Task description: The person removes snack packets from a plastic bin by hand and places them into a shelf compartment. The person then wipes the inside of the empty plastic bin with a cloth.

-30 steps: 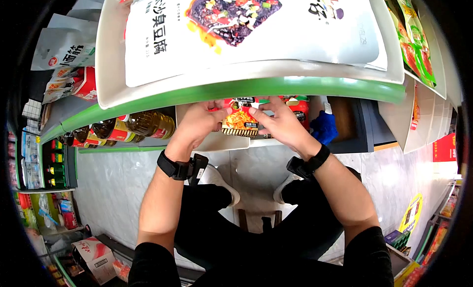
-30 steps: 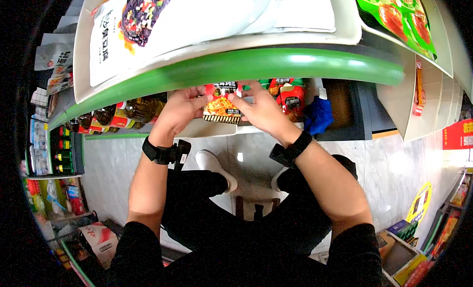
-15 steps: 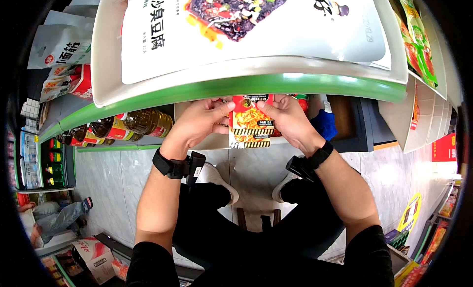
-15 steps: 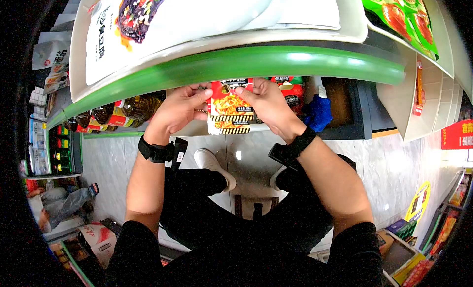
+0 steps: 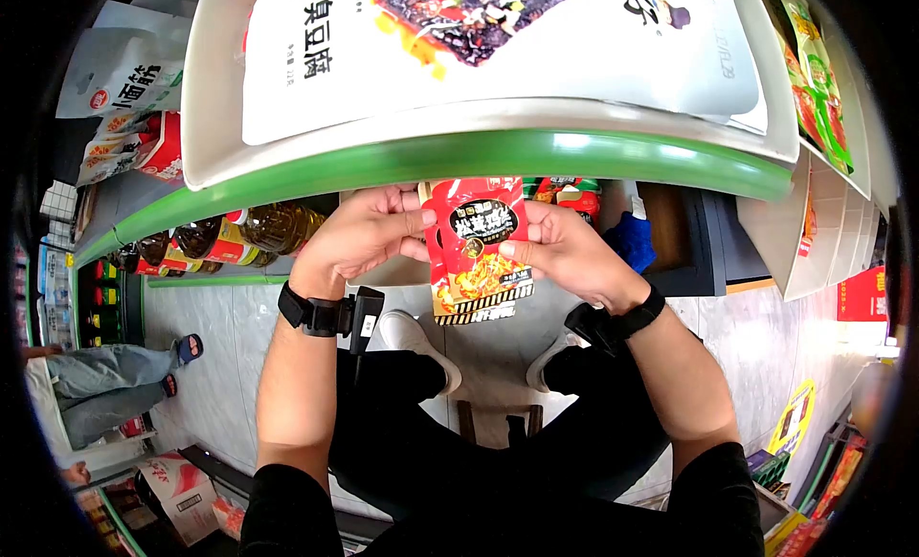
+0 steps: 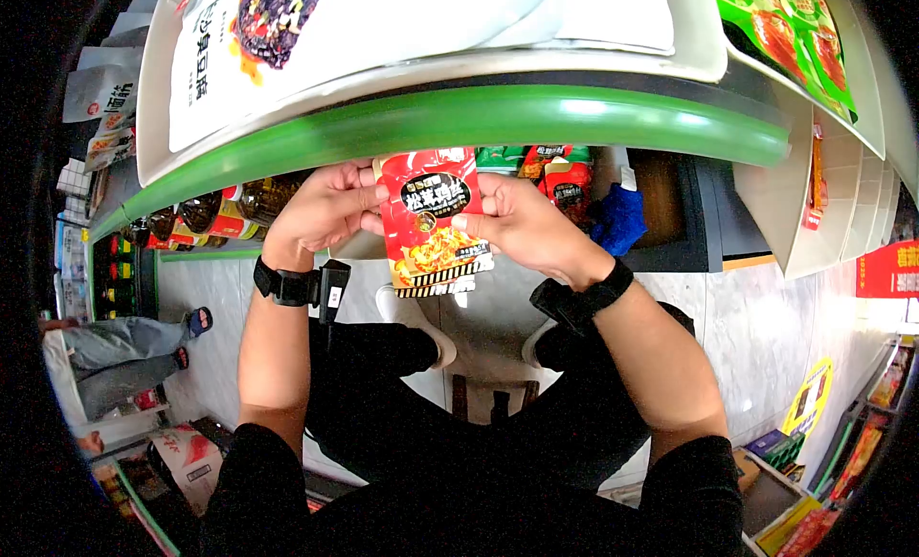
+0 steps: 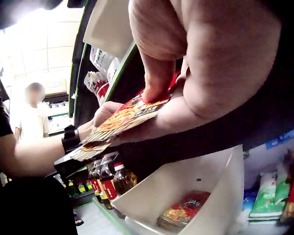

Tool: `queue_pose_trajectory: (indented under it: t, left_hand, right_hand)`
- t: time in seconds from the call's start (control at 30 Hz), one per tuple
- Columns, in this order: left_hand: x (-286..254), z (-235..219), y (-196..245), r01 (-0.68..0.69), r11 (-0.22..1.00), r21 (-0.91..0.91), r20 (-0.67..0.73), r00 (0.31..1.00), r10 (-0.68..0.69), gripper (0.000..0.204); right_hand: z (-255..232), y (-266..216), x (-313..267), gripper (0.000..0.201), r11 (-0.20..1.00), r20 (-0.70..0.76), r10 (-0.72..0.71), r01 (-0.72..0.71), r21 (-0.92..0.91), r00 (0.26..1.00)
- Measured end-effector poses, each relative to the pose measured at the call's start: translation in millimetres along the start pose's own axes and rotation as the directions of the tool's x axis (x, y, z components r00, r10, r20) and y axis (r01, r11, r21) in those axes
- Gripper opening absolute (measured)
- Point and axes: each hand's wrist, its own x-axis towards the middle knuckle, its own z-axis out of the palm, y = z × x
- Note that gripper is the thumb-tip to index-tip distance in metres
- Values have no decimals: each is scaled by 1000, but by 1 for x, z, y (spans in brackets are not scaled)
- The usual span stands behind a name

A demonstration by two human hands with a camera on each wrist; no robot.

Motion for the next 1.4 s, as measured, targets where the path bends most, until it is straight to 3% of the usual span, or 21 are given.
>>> queue_pose_trajectory:
  t: [0.23,0.33,0.47,0.53,0.63,0.7,0.73,0.77,0.8,0.87,1.0,1.17,1.27,1.4]
  left_hand:
    - [6,3,2,-129,991,-21,-268,956,119,32]
    - [5,-2,2,-144,989,-26,-305,944,129,32]
    - [4,-3,3,-110,990,88,-373,918,135,29]
    - [4,-9,3,-50,990,129,-386,918,97,30]
    - [9,-13,-10,-231,954,190,-448,845,293,23]
    - [8,-26,-13,-123,939,-320,-219,974,53,17]
    - [5,-31,-12,-13,844,-536,-59,998,-22,15]
    - [6,-30,-16,52,739,-671,-81,986,-144,23]
    - [4,-22,-21,120,596,-794,105,993,-60,23]
    - [8,-2,-21,204,408,-890,152,976,-157,23]
    - [11,13,-38,361,121,-925,338,924,-176,20]
    - [8,25,-43,340,236,-910,307,937,-166,25]
    - [13,26,-49,386,321,-865,382,921,-76,26]
    - [4,44,-39,263,383,-886,215,963,-164,30]
  right_hand:
    - [-5,1,-2,34,984,-38,95,-100,-148,995]
    - [-11,0,-3,29,974,-54,108,-116,-193,993]
    - [-31,16,-2,28,977,-34,13,-20,-211,999]
    - [-38,10,-6,28,967,-31,35,-42,-253,999]
    - [-47,6,-11,28,971,-30,33,-39,-235,999]
    - [-51,3,-12,28,959,-56,-8,-8,-284,998]
    - [-52,3,-12,28,952,-67,-32,10,-306,997]
    - [-57,7,-10,29,932,-95,-36,0,-362,995]
    - [-53,7,-8,31,947,-79,-24,-3,-322,997]
    - [-47,3,-9,33,969,-48,0,-12,-246,999]
    - [-49,4,-13,39,963,10,-25,27,-269,1000]
    - [-41,-7,-17,41,985,50,11,-2,-172,999]
    - [-38,-8,-19,41,991,44,-20,25,-131,999]
    - [-35,-8,-19,39,991,35,-46,50,-123,998]
